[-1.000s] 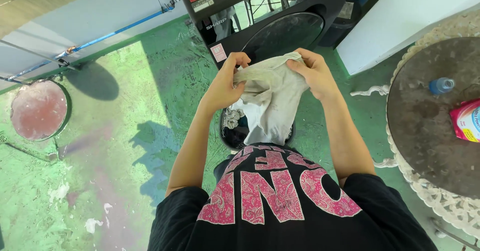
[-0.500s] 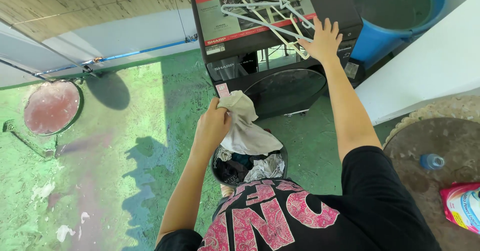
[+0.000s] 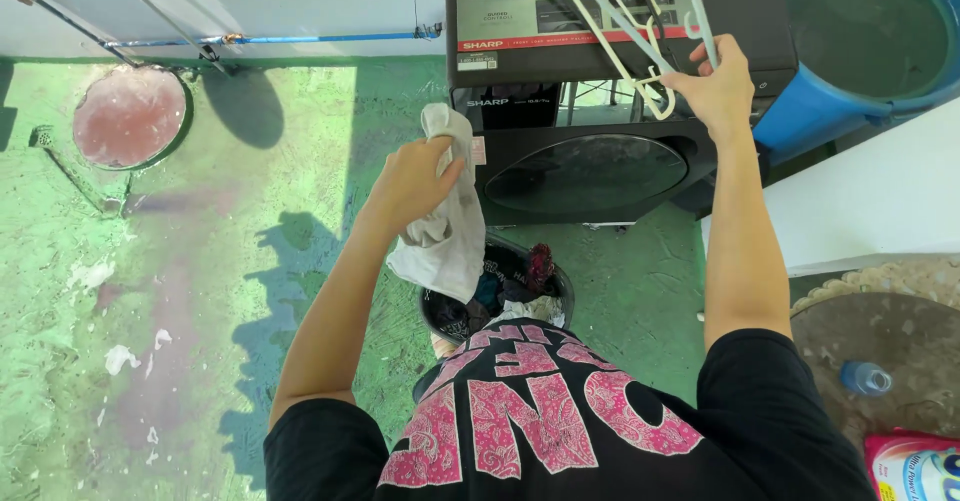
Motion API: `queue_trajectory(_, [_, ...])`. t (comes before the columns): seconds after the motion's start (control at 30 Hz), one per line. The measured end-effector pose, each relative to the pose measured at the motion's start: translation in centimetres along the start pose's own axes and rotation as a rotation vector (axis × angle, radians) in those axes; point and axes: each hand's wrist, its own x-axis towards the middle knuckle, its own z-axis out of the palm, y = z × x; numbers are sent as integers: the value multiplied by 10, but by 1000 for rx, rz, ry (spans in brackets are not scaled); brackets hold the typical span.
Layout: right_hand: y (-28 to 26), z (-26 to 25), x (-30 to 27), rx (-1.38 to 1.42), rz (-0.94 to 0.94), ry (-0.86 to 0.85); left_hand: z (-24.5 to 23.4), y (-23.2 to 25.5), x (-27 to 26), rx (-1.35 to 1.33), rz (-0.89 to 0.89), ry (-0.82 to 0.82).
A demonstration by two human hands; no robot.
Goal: Hanging wet laundry on hangers and a drying rack in an outdoor area.
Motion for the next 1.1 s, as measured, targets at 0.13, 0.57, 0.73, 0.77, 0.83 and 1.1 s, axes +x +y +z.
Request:
queue_trajectory(0.13, [-60,26,-105,476,-157,77,2,-13,0,-283,-181,-8])
queue_trajectory(0.57, [-161,89,-257,406,-627,-663,91,-91,-19,-907,-311,318])
queue_trajectory(0.73, [-227,34,-190,-118,-927,61,1,-23,-49,-535,-258,-169])
queue_trajectory(0.77, [-227,40,-175,-252,-987,87,-9,-10,-51,-554,-157,-343])
queue_trajectory(0.83, [-185,65,-158,-88,-940,-114,-21,-14,-55,-465,79,-302])
queue_trajectory(1.1, [-176,83,-177,231,-658,-185,-23,-82,-46,-567,-202,-433])
